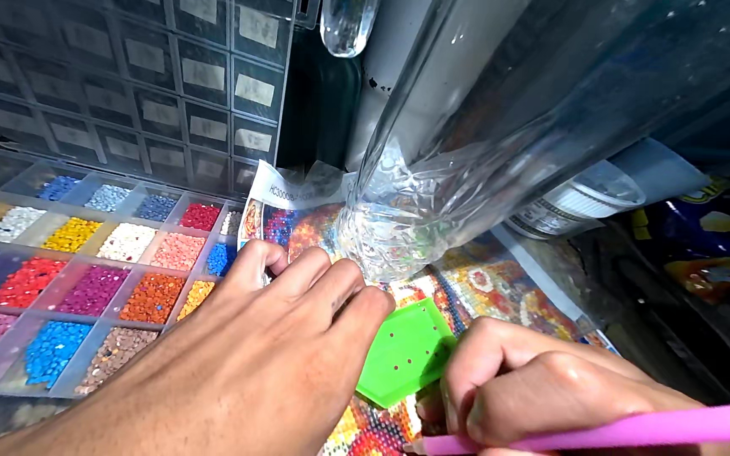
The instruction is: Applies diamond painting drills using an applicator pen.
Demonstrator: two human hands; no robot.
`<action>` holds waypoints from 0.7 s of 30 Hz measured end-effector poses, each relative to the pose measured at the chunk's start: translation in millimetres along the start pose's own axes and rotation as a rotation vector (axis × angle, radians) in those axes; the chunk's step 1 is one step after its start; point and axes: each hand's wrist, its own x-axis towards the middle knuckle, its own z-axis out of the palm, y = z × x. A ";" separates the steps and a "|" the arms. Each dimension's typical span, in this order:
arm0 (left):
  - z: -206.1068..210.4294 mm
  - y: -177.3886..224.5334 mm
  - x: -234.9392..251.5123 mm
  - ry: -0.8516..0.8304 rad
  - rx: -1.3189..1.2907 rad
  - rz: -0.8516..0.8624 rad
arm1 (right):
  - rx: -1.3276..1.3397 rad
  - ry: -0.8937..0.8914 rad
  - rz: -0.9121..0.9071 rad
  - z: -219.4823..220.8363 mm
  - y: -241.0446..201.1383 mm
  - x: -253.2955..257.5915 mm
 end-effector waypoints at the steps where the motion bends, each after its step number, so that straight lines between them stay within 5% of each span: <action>1: -0.2 0.1 0.1 -0.003 0.001 -0.001 | -0.003 0.000 -0.002 0.0 0.5 -0.2; 21: 2.2 -0.8 -0.1 0.031 0.013 0.012 | -0.055 0.002 -0.009 1.6 0.9 0.1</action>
